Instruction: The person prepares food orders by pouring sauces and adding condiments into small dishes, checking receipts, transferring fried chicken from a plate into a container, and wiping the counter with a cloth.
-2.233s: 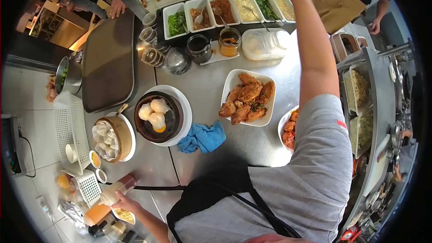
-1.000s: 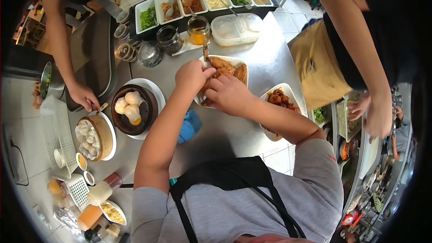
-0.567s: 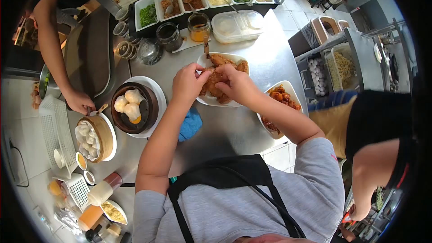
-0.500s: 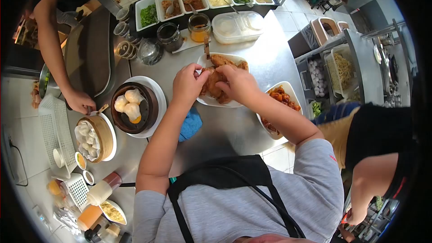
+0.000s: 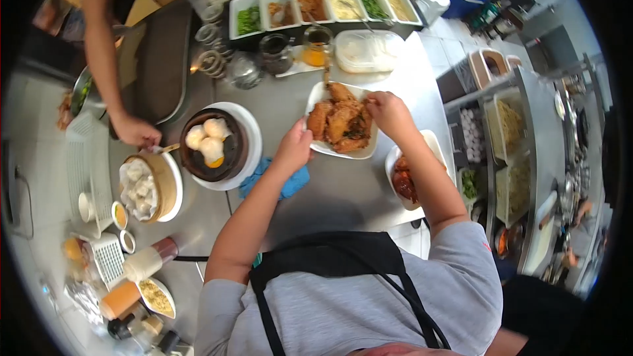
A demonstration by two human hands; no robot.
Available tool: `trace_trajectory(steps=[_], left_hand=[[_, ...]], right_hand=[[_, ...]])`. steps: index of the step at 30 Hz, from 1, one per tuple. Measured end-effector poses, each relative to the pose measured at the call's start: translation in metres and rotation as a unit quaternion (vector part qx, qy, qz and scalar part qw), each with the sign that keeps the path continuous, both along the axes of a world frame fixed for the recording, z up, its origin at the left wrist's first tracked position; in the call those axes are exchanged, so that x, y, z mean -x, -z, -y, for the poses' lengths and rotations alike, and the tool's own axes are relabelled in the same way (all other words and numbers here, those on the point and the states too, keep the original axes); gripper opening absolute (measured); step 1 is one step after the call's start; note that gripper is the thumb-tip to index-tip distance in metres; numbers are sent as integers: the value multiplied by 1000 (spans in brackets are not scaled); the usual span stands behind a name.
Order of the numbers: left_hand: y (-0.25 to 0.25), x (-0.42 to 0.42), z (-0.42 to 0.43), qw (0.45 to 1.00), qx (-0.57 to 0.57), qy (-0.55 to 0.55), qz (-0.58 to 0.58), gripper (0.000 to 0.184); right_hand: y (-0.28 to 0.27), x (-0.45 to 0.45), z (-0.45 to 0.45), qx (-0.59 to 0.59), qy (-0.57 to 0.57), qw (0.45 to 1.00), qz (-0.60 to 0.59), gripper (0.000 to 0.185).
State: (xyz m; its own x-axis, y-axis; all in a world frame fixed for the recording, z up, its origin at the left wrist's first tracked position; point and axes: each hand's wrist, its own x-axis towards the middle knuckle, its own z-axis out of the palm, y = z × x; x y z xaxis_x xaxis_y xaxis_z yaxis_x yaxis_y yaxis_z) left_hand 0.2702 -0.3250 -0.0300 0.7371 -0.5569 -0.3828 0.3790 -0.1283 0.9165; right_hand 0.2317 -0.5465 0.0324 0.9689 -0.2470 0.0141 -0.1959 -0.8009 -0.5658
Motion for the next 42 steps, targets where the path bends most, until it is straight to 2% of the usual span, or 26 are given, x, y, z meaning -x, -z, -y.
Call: trace_trajectory(steps=[1,2,3,4,5,6,8,9,10,11,13,15,17,19,21,22,24,25,28,30,33,36,37,38,40,42], left_hand=[[8,-1,2,1000,-6,4,14,31],[61,-7,7,993,7,-4,118,26],[33,-1,7,969,-63,-22,237,22],[35,-2,9,968,-106,-32,224,21],[69,-5,12,966,-54,-58,246,25],[32,-1,4,955,-196,-21,222,29],[22,5,-6,934,-181,-80,298,30],[8,11,-19,944,-162,-104,268,31],[-7,15,-26,954,-137,-121,239,32],[-20,20,-30,963,-109,-132,211,33],[-35,27,-45,962,-79,-163,206,34],[-61,39,-67,966,-52,-181,179,36],[-77,51,-97,967,-34,-188,168,38],[-81,66,-120,958,3,-225,177,37],[-98,89,-139,953,-6,-266,145,36],[-109,99,-150,952,-45,-277,126,35],[-108,113,-170,950,-85,-275,120,35],[-106,121,-177,945,-95,-287,122,35],[-96,143,-195,934,-116,-315,122,35],[-87,154,-202,936,-118,-312,113,34],[-81,163,-201,938,-111,-310,108,34],[-71,167,-202,947,-96,-294,83,35],[-67,171,-204,950,-89,-290,77,35],[-62,176,-206,952,-82,-286,72,36],[-60,184,-204,954,-63,-288,55,36],[-66,192,-198,953,-44,-298,27,36]], right_hand=[[-6,5,1,10,11,1000,-1,20],[-12,10,2,-7,23,1000,12,23],[-42,18,-12,-6,26,1000,4,26],[-47,25,-12,18,-16,999,43,25],[-71,33,-26,-16,-19,1000,-8,19],[-74,44,-29,-58,-54,997,-16,14],[-87,68,-48,-105,-188,968,-127,15],[-90,81,-59,-105,-215,943,-230,19],[-83,85,-69,-134,-313,907,-246,21],[-76,86,-82,-96,-385,885,-245,23],[-44,86,-103,16,-401,900,-168,27],[-18,78,-131,36,-405,913,37,30],[2,67,-156,17,-452,886,96,41],[7,57,-178,63,-491,860,125,42],[50,48,-184,0,-469,872,138,43],[84,41,-184,-168,-426,881,121,40],[49,45,-184,-80,-292,953,13,31],[33,45,-184,-22,-308,950,49,24],[40,14,-165,-294,-175,939,-22,23],[4,0,-164,-308,-194,932,3,23],[-30,-12,-190,-253,-355,900,17,23],[-48,-6,-211,-26,-410,909,-66,23],[-46,-4,-208,-23,-405,908,-100,23],[-42,1,-201,-134,-360,911,-148,23],[-25,13,-189,-343,-256,872,-238,24],[3,21,-201,-602,-197,712,-301,27]])
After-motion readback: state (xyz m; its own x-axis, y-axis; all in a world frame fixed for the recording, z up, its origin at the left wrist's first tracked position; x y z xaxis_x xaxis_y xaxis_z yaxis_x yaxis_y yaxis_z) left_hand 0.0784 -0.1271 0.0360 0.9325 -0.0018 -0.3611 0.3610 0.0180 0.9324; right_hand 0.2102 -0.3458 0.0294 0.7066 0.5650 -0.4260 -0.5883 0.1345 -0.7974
